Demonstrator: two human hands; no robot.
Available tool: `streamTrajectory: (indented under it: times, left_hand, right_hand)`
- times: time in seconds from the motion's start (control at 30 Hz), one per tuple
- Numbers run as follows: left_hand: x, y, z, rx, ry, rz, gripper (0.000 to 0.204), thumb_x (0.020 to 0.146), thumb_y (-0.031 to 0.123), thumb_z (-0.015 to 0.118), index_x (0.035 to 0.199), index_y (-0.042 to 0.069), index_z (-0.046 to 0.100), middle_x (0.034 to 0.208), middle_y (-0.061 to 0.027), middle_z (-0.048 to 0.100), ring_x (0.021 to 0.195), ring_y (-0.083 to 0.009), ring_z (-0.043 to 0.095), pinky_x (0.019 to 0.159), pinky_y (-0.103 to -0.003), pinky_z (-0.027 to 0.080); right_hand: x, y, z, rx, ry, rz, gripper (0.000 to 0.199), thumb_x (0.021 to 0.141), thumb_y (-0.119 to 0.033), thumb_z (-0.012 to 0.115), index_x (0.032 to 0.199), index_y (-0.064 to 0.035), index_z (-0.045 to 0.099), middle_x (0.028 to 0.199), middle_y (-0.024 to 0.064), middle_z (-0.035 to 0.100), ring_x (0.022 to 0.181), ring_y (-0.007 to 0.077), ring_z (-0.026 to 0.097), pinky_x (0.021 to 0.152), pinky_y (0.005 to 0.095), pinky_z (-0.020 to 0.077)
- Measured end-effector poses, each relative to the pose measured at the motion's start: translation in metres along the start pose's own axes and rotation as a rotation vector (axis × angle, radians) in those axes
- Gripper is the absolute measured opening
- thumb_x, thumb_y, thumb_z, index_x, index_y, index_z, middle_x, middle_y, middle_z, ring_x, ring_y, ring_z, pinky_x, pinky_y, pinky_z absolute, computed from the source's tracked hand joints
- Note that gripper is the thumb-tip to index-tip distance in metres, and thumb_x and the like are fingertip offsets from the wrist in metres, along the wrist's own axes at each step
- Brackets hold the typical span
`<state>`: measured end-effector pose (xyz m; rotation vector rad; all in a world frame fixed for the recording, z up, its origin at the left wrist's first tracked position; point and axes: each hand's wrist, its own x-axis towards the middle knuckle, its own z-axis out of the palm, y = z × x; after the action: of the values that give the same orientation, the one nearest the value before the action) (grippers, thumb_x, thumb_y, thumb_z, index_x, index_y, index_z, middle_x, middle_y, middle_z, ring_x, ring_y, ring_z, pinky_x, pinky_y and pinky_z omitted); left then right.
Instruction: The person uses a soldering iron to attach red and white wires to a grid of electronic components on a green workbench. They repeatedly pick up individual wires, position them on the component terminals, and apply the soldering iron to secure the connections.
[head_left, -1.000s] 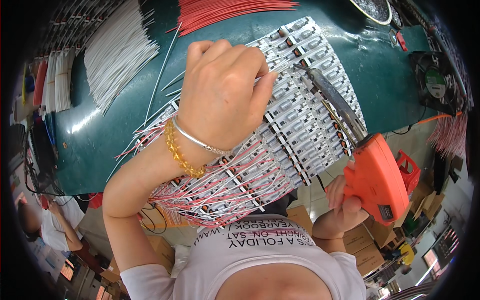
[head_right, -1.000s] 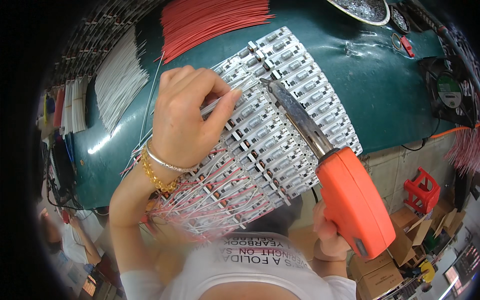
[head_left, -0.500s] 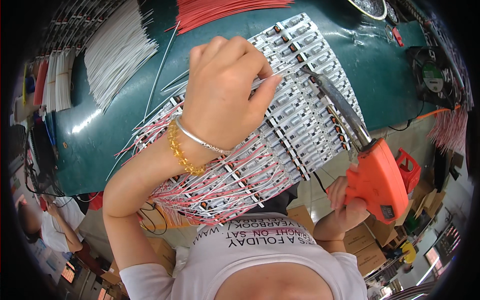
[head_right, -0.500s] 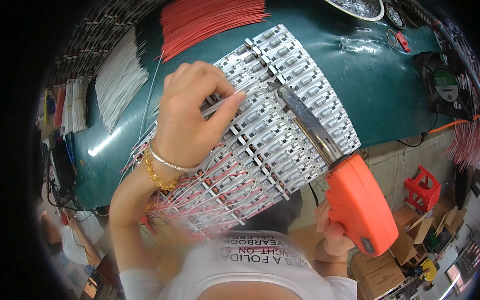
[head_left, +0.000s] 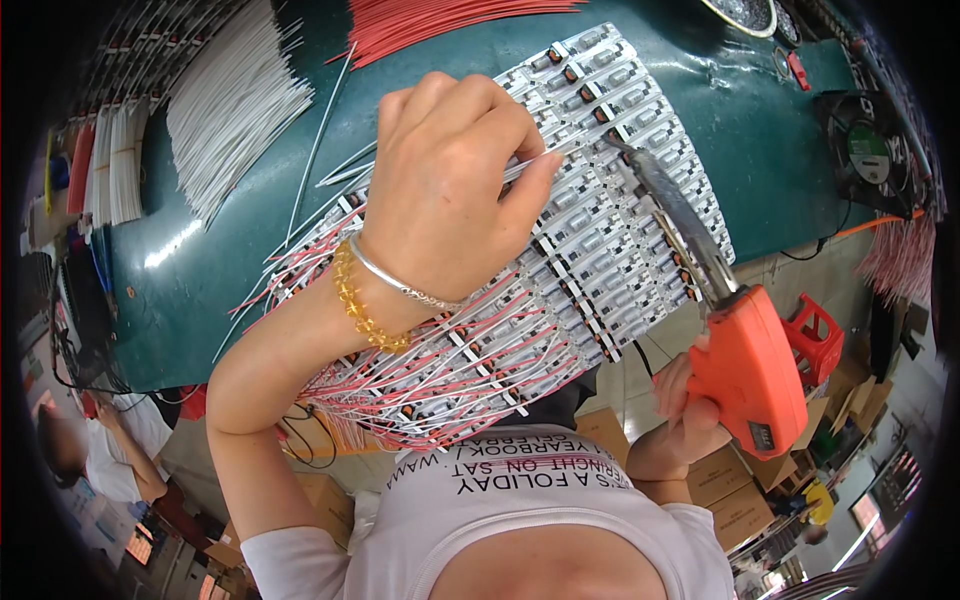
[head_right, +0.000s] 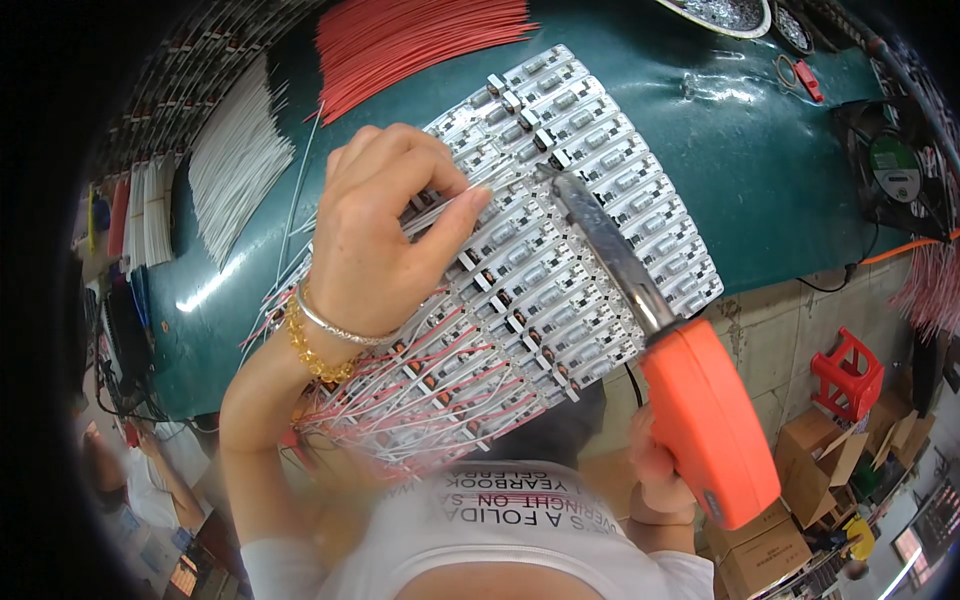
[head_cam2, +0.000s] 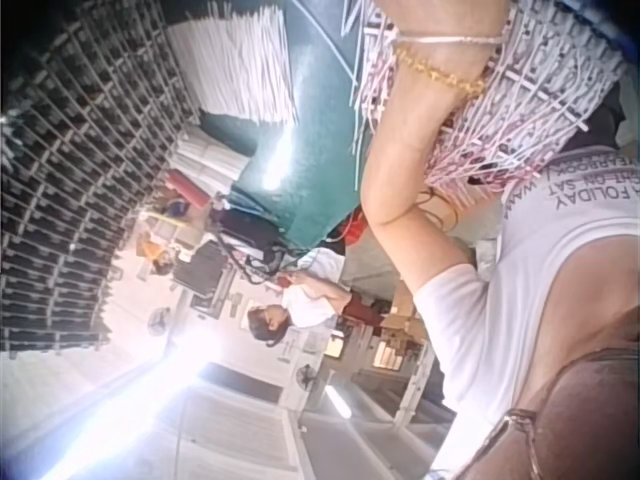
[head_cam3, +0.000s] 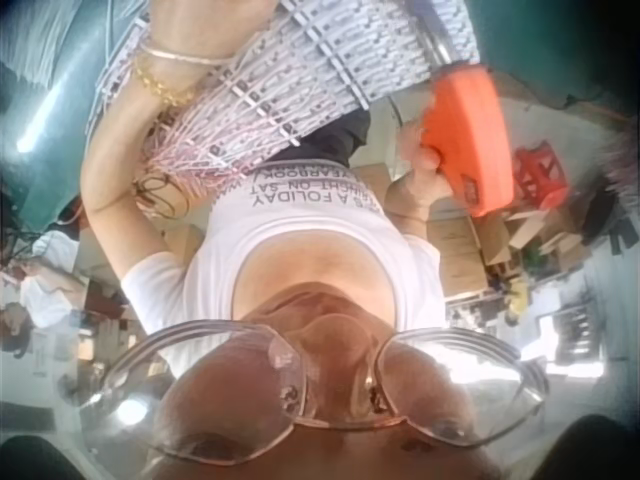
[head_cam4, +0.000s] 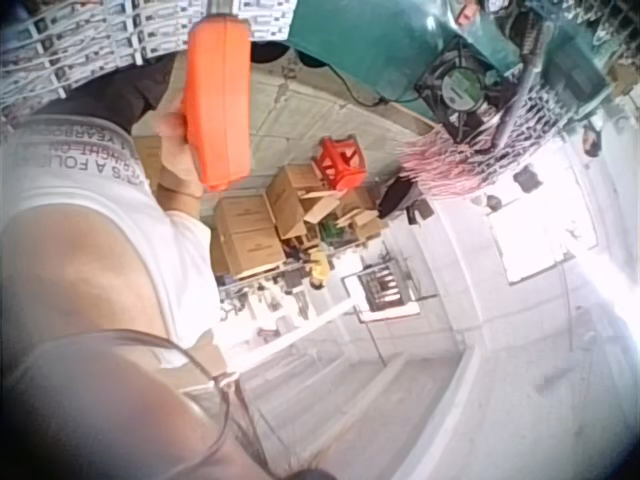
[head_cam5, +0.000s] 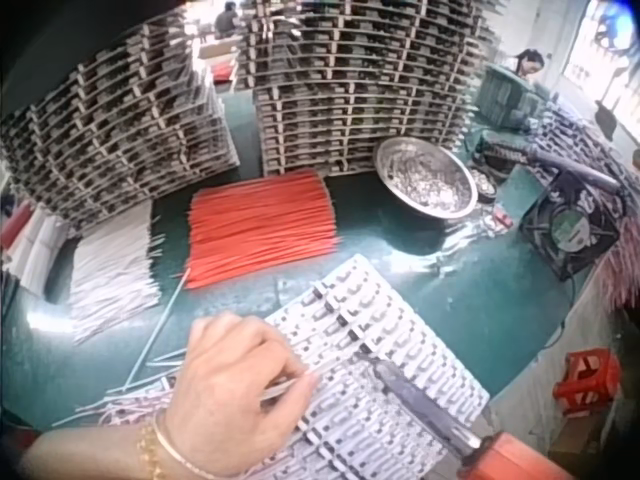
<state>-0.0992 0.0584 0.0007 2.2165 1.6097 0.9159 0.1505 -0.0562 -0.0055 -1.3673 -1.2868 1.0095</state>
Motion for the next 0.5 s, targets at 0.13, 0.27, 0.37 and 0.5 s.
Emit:
streamTrajectory:
  times: [0.13, 0.27, 0.37, 0.5]
  left_hand:
    - [0.000, -0.001, 0.001, 0.003, 0.002, 0.004, 0.011, 0.073, 0.010, 0.070, 0.073, 0.005, 0.060, 0.079, -0.0042, 0.057, 0.077, -0.0231, 0.050, 0.074, -0.032, 0.036]
    - [0.000, 0.000, 0.000, 0.007, -0.002, 0.010, 0.011, 0.073, 0.010, 0.070, 0.073, 0.005, 0.060, 0.080, -0.0043, 0.057, 0.077, -0.0232, 0.050, 0.074, -0.032, 0.036]
    - [-0.001, -0.001, -0.001, 0.009, -0.001, 0.017, 0.011, 0.073, 0.010, 0.070, 0.073, 0.005, 0.060, 0.080, -0.0043, 0.057, 0.077, -0.0233, 0.050, 0.074, -0.032, 0.036]
    - [-0.001, -0.002, 0.001, 0.007, 0.012, 0.035, 0.011, 0.073, 0.010, 0.070, 0.073, 0.005, 0.060, 0.080, -0.0044, 0.057, 0.077, -0.0233, 0.050, 0.074, -0.032, 0.036]
  right_hand:
    - [0.005, -0.011, 0.008, 0.094, 0.008, 0.066, 0.078, 0.082, -0.054, 0.061, 0.118, 0.0128, 0.044, 0.047, -0.0020, 0.042, 0.036, 0.0073, 0.038, 0.039, 0.0216, 0.0348]
    - [0.000, 0.001, 0.004, 0.115, 0.008, 0.060, 0.079, 0.082, -0.054, 0.061, 0.120, 0.0136, 0.042, 0.047, -0.0022, 0.042, 0.036, 0.0072, 0.038, 0.040, 0.0214, 0.0347]
    - [0.000, 0.005, 0.001, 0.061, -0.056, 0.038, 0.080, 0.083, -0.053, 0.061, 0.120, 0.0138, 0.041, 0.047, -0.0023, 0.042, 0.036, 0.0073, 0.038, 0.040, 0.0215, 0.0346]
    - [0.002, 0.005, 0.002, 0.122, -0.059, 0.024, 0.079, 0.083, -0.053, 0.061, 0.120, 0.0138, 0.041, 0.048, -0.0020, 0.042, 0.037, 0.0076, 0.039, 0.040, 0.0216, 0.0347]
